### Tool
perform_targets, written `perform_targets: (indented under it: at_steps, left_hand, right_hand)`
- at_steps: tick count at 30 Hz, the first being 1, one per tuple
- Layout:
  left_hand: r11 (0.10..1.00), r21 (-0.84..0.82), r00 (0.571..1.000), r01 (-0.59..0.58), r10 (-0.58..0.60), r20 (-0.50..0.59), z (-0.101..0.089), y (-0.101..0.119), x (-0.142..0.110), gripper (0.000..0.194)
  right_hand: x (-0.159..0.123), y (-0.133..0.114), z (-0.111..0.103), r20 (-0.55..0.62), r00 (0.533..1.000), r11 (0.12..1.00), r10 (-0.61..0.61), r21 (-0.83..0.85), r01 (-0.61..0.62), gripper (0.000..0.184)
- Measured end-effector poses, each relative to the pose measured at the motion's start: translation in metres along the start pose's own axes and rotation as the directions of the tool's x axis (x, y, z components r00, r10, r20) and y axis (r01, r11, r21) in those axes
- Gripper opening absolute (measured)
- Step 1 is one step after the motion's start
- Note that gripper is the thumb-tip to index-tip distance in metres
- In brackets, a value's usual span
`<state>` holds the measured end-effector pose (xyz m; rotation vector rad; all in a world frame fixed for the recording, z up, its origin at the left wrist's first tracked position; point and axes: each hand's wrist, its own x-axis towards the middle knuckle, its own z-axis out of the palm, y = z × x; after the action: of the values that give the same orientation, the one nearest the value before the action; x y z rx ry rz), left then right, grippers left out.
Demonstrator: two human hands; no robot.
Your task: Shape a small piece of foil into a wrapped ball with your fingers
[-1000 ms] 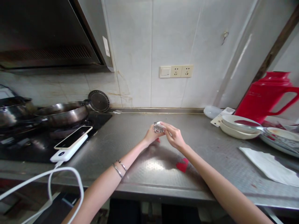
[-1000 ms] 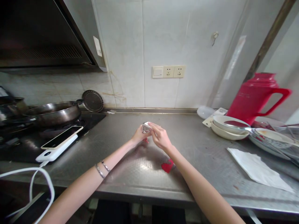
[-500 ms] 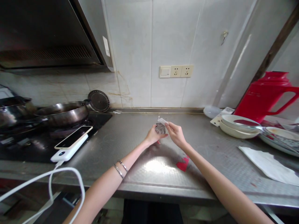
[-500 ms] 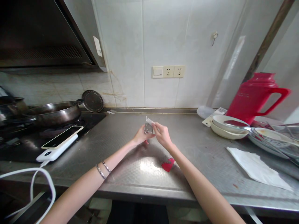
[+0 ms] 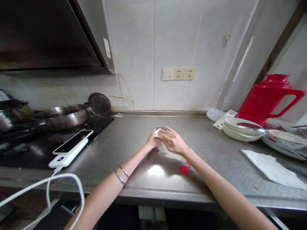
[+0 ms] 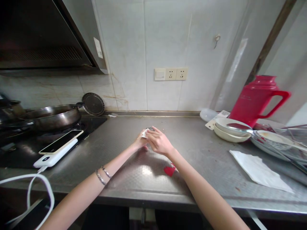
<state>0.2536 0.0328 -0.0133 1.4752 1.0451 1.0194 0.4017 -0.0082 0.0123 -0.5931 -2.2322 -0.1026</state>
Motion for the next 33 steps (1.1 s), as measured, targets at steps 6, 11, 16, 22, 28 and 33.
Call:
perform_targets:
  at_steps: [6,11,16,22,28,33]
  left_hand:
    - [0.995,0.101,0.999,0.027,-0.025,-0.022,0.003,0.009,-0.002,0.05]
    - [0.996,0.07,0.995,0.055,-0.049,-0.081,0.008,0.022,-0.006,0.068]
    - [1.0,0.007,1.0,0.013,-0.013,-0.023,0.008,0.025,-0.01,0.062]
    - [0.999,0.026,0.998,-0.025,0.024,0.056,0.003,0.023,-0.007,0.054]
    - [0.977,-0.187,0.988,0.1,-0.076,0.134,-0.002,0.023,-0.006,0.054]
    - [0.926,-0.353,0.978,0.136,-0.069,0.196,0.003,0.024,-0.005,0.047]
  right_hand:
    - [0.003,-0.004,-0.001,-0.252,0.881,0.906,0.401,0.253,-0.34,0.039]
    - [0.004,0.007,-0.002,-0.488,0.593,0.766,0.641,0.36,-0.533,0.043]
    - [0.001,0.004,0.008,-0.303,0.758,0.812,0.578,0.303,-0.498,0.037]
    - [-0.001,-0.006,0.017,-0.316,0.756,0.811,0.573,0.353,-0.467,0.036]
    - [0.006,0.003,0.006,-0.401,0.583,0.706,0.706,0.464,-0.536,0.045]
    - [0.009,0.026,-0.003,-0.451,0.588,0.731,0.671,0.271,-0.626,0.046]
